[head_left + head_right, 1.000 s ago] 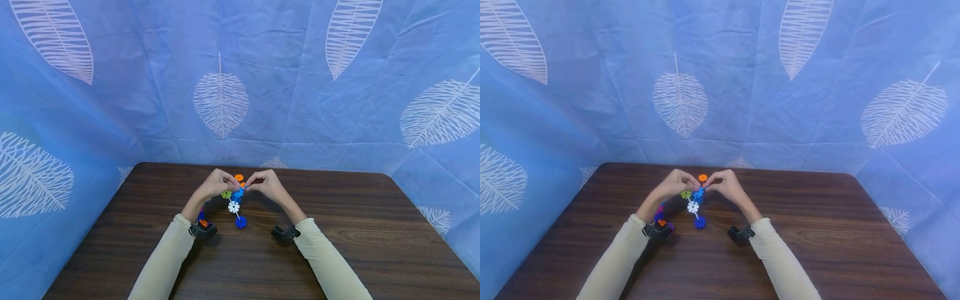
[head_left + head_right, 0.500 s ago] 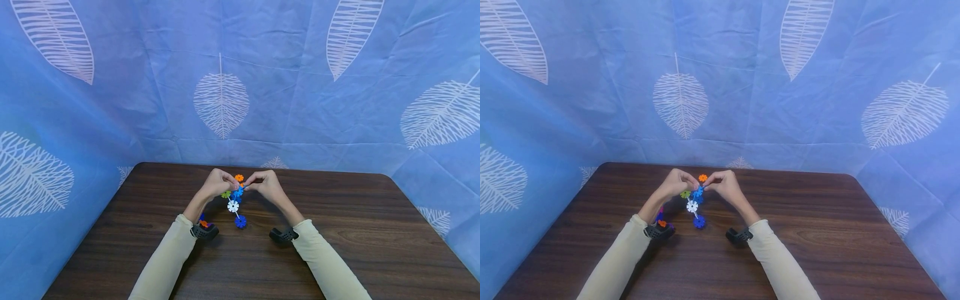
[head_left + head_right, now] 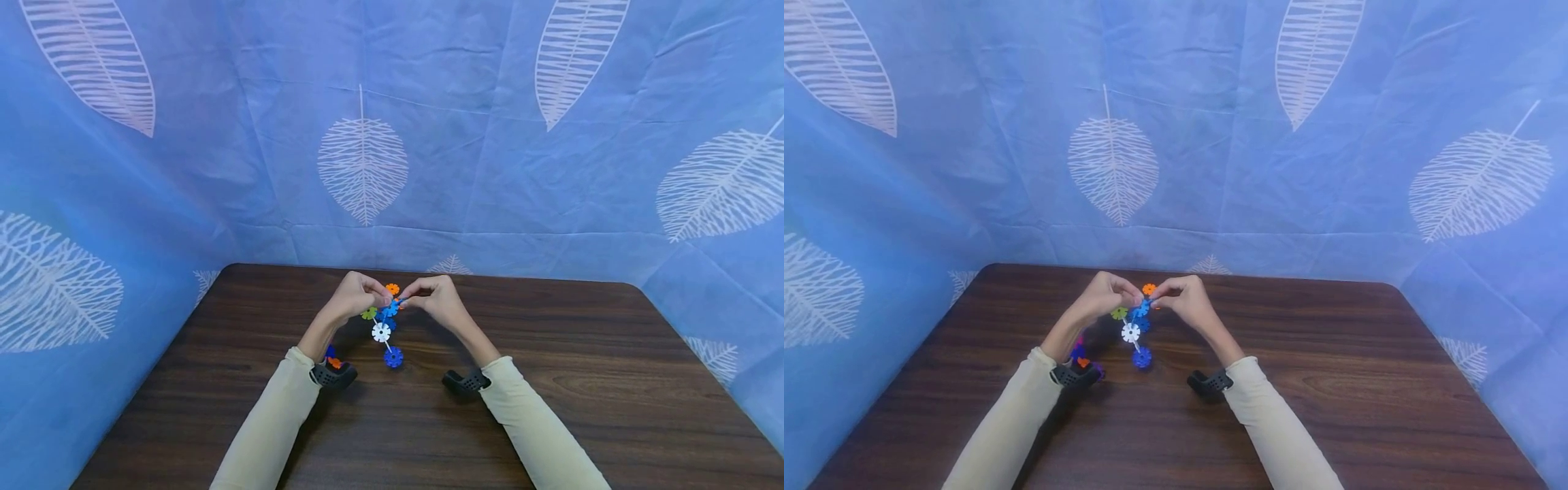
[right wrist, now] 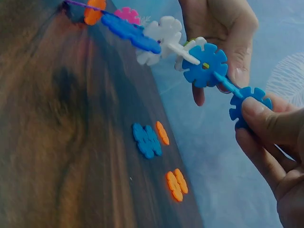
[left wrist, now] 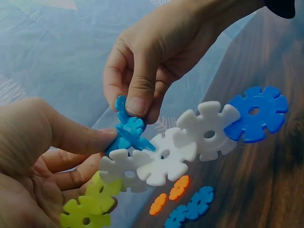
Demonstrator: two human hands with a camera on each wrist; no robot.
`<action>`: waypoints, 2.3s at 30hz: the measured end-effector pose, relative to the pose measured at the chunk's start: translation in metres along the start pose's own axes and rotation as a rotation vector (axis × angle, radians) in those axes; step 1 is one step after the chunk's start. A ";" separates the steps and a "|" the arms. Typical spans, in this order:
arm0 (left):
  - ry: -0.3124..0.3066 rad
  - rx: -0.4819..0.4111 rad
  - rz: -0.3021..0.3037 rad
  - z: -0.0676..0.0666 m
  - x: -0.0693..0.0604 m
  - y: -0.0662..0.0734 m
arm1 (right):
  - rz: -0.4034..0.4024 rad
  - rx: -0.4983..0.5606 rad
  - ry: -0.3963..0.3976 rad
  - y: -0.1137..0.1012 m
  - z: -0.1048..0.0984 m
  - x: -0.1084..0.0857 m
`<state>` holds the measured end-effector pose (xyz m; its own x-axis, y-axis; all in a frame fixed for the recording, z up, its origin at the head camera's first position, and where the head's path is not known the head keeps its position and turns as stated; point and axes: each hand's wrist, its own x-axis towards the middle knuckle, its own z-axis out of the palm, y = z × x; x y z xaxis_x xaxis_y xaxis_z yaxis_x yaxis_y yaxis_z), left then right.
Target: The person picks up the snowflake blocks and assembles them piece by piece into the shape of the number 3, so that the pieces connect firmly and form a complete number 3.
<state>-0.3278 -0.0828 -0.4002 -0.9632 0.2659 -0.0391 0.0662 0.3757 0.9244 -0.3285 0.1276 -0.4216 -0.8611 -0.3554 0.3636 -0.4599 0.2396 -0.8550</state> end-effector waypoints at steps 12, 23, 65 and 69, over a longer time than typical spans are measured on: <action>-0.113 0.044 0.047 -0.005 0.002 -0.002 | 0.020 -0.012 -0.091 0.003 -0.005 0.000; -0.124 0.045 0.038 -0.010 0.002 -0.004 | 0.049 -0.017 -0.106 0.000 -0.011 0.001; -0.101 -0.001 -0.026 -0.028 0.006 -0.012 | 0.096 -0.410 -0.576 0.020 0.008 0.023; -0.085 -0.002 -0.025 -0.027 0.006 -0.012 | 0.104 -0.407 -0.588 0.021 0.008 0.023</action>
<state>-0.3417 -0.1098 -0.4011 -0.9388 0.3313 -0.0940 0.0421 0.3813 0.9235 -0.3561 0.1172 -0.4338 -0.6984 -0.7124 -0.0690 -0.5248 0.5753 -0.6274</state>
